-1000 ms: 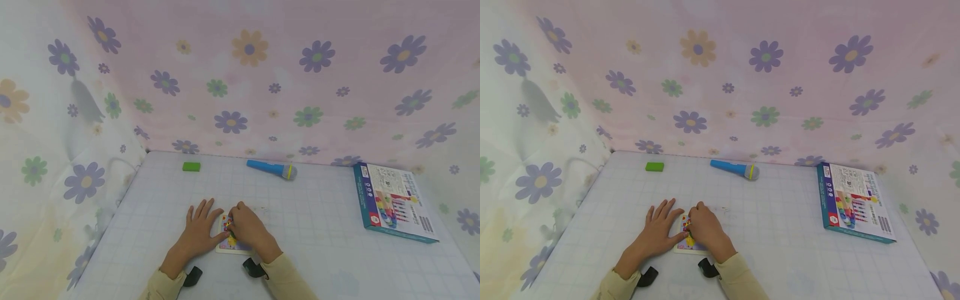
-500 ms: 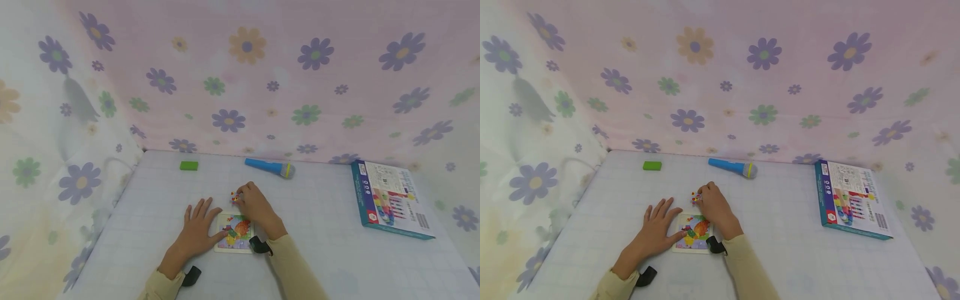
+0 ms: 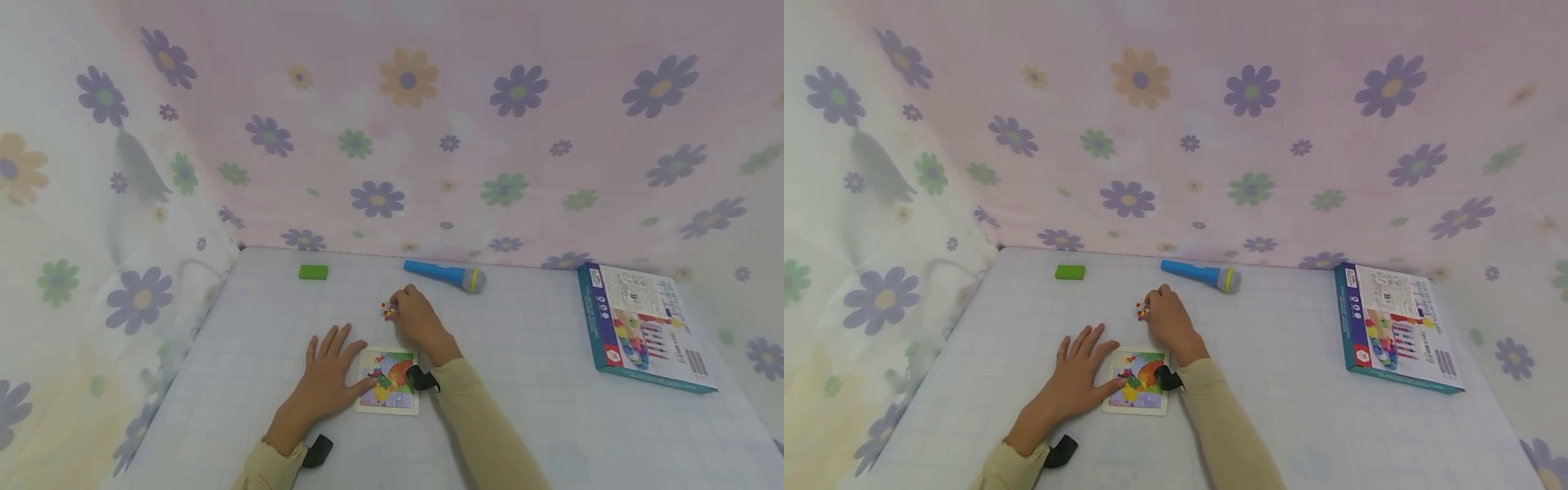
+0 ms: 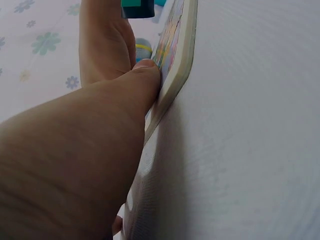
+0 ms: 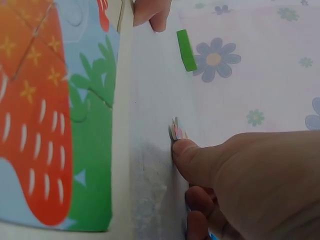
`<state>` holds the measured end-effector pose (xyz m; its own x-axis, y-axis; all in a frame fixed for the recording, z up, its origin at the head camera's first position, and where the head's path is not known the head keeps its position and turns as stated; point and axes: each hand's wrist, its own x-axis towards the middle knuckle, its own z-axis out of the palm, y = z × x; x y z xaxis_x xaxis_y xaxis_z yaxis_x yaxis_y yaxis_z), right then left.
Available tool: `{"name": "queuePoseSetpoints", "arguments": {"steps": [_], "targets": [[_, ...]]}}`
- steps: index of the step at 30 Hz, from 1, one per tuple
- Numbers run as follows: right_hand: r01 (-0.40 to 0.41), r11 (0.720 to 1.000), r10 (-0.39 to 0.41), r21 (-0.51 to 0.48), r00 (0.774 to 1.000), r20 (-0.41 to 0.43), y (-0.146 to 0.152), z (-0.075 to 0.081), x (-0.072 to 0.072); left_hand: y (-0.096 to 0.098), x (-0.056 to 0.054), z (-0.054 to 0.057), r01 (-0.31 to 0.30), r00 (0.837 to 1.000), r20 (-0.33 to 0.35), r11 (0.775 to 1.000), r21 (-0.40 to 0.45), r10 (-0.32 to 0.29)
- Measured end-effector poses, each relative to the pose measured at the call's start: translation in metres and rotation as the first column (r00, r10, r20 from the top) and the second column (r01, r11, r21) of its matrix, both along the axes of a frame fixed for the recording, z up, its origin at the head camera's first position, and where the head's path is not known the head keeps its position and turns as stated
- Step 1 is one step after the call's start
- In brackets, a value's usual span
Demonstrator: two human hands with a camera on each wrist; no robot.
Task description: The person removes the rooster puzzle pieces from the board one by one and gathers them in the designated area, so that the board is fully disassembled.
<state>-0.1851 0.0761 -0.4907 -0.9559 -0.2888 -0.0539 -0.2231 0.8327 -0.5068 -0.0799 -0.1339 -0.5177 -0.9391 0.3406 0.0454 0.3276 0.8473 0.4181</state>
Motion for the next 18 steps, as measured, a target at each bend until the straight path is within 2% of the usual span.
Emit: {"name": "queuePoseSetpoints", "arguments": {"steps": [10, 18], "targets": [[0.048, 0.998, -0.047, -0.044, 0.999, 0.02, -0.0001, -0.0013, 0.001, 0.0005, 0.0002, 0.0022, -0.008, 1.0, 0.016, 1.0, -0.009, 0.009], [0.044, 0.995, -0.044, -0.088, 0.999, -0.001, 0.0044, -0.0031, 0.0023, 0.0012, 0.0003, 0.0021, -0.012, 1.0, 0.014, 1.0, -0.012, 0.012]]}}
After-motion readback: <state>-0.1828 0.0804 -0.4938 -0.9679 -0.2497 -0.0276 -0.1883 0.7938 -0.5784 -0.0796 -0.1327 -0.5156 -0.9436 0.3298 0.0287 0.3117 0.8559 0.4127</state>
